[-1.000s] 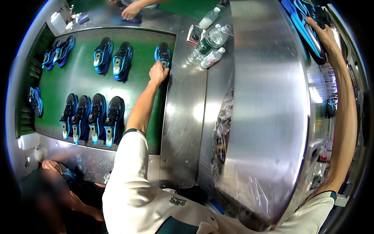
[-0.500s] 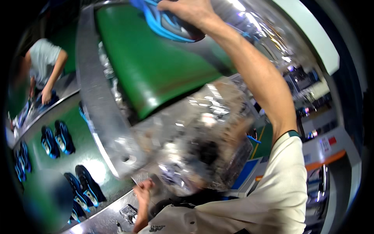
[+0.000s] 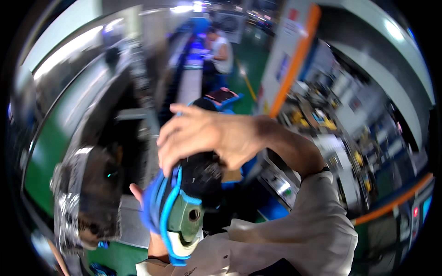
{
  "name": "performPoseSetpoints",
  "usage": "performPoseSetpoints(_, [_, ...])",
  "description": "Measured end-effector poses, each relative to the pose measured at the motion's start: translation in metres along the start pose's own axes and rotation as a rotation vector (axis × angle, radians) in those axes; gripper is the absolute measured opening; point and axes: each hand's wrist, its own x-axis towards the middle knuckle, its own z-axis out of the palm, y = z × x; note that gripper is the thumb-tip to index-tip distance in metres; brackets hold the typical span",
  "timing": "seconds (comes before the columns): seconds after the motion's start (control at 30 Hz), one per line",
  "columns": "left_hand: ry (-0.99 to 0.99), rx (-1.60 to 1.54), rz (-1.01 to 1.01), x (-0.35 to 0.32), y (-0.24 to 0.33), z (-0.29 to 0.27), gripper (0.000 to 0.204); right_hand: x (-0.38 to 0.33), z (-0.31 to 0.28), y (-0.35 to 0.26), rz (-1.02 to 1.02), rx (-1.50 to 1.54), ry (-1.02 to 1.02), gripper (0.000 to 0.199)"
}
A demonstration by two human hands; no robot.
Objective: The person picks up a blue shoe upper from a conveyor belt, places it onto a rotating assembly machine for pressing, and then returns the shoe to the conveyor.
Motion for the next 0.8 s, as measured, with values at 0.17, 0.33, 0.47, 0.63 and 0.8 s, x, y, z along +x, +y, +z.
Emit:
performPoseSetpoints(0.17, [-0.331,0.210,-0.131,0.042,-0.151,0.037,0.079,-0.188,0.041,-0.058,0.431,-0.159,0.179,0.048])
performPoseSetpoints(0.33, [-0.361,0.325,-0.125,0.086,-0.280,0.099,0.070,-0.379,0.144,-0.119,0.786,0.746,1.491,0.072])
performPoseSetpoints(0.47, [-0.379,0.598,-0.133,0.115,-0.379,0.129,0.069,-0.449,0.189,-0.168,1.099,0.416,1.584,0.074])
performPoseSetpoints(0.63, [-0.592,0.857,-0.162,0.136,-0.483,0.174,0.068,-0.522,0.223,-0.195,1.269,0.274,2.211,0.062])
performPoseSetpoints(0.8, [-0.636,0.951,-0.405,0.218,-0.585,0.200,0.047,-0.605,0.252,-0.247,1.149,0.011,2.560,0.064])
